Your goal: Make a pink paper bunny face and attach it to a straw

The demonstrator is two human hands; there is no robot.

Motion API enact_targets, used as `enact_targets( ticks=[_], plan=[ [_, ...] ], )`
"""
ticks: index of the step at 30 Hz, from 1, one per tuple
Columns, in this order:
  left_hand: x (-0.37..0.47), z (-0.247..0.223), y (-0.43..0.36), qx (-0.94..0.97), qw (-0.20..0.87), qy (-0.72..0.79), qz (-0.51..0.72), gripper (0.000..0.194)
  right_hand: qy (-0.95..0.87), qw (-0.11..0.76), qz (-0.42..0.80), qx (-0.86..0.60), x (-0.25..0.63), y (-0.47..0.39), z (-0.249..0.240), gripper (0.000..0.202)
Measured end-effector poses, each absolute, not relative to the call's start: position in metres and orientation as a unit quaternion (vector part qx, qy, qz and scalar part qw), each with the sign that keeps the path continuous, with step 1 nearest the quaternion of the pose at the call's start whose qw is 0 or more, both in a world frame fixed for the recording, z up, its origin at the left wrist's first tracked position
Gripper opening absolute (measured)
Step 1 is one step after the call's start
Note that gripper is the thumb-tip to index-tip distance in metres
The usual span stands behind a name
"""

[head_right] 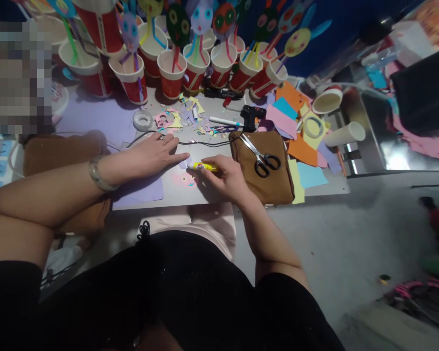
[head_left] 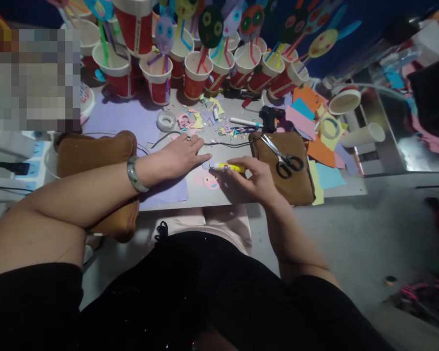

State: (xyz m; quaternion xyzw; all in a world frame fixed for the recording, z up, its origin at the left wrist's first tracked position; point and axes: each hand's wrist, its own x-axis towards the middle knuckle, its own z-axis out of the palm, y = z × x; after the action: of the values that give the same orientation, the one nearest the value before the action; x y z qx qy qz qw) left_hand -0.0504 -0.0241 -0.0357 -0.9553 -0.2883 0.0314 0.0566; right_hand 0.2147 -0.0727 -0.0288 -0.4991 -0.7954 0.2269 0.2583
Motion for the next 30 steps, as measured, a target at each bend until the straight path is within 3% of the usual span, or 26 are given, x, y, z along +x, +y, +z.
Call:
enact_targets(
  ticks=[7,17,20,24,30],
  plan=[
    [-0.052,-0.032,-0.027,-0.952,0.026,-0.304,0.033,0.052,-0.746,0.339,0.24,-0.521,0.191,-0.072,-0.041,0.022],
    [-0.05,-0.034,-0.031,-0.941,-0.018,-0.335,0.038,0.055,-0.841,0.256,0.131,-0.458,0.18,-0.066,-0.061,0.025],
    [-0.048,-0.028,-0.034,-0.934,-0.056,-0.352,0.023,0.056,-0.85,0.228,0.128,-0.457,0.179,-0.063,-0.066,0.023],
    [-0.045,-0.018,-0.036,-0.934,-0.009,-0.343,0.1,0.057,-0.849,0.196,0.137,-0.47,0.178,-0.061,-0.068,0.021],
    [-0.04,-0.028,-0.037,-0.927,-0.02,-0.363,0.086,0.058,-0.849,0.198,0.145,-0.468,0.178,-0.063,-0.066,0.02]
  ],
)
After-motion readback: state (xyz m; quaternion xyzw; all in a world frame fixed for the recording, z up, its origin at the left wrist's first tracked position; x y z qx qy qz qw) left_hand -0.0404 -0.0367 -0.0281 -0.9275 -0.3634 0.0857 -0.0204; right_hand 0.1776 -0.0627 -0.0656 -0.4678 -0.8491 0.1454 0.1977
